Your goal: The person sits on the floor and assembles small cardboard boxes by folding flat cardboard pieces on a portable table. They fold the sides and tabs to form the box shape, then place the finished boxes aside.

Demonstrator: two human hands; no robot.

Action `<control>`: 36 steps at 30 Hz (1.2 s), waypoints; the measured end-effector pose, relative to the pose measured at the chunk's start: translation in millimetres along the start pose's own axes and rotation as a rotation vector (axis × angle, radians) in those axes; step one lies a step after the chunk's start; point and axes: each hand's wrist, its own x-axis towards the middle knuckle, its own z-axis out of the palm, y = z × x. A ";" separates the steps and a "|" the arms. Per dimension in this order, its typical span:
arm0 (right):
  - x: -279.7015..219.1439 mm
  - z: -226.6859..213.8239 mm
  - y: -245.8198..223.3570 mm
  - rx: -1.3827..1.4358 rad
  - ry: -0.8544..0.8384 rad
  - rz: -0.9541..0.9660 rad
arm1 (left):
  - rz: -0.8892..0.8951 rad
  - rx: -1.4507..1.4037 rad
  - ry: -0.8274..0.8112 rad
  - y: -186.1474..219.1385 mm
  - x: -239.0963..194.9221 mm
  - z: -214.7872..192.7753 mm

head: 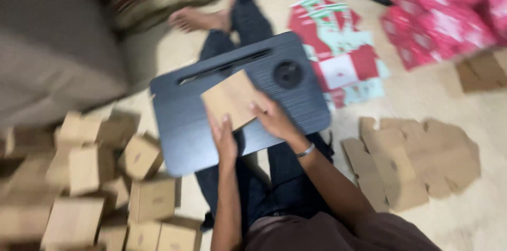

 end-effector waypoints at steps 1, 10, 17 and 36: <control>-7.7 -7.7 -10.3 -0.001 0.062 -0.001 | -0.004 0.003 -0.062 -2.7 -6.6 2.6; -113.3 -87.9 -48.2 0.037 -0.076 -0.040 | 0.304 -0.121 -0.493 -5.8 -15.4 -9.0; -185.3 -166.1 47.8 0.501 0.832 0.158 | 0.364 0.108 -0.488 15.1 -20.1 -1.7; -187.6 -439.9 194.0 -0.669 1.400 0.259 | 0.392 0.249 -0.406 17.1 -25.0 1.8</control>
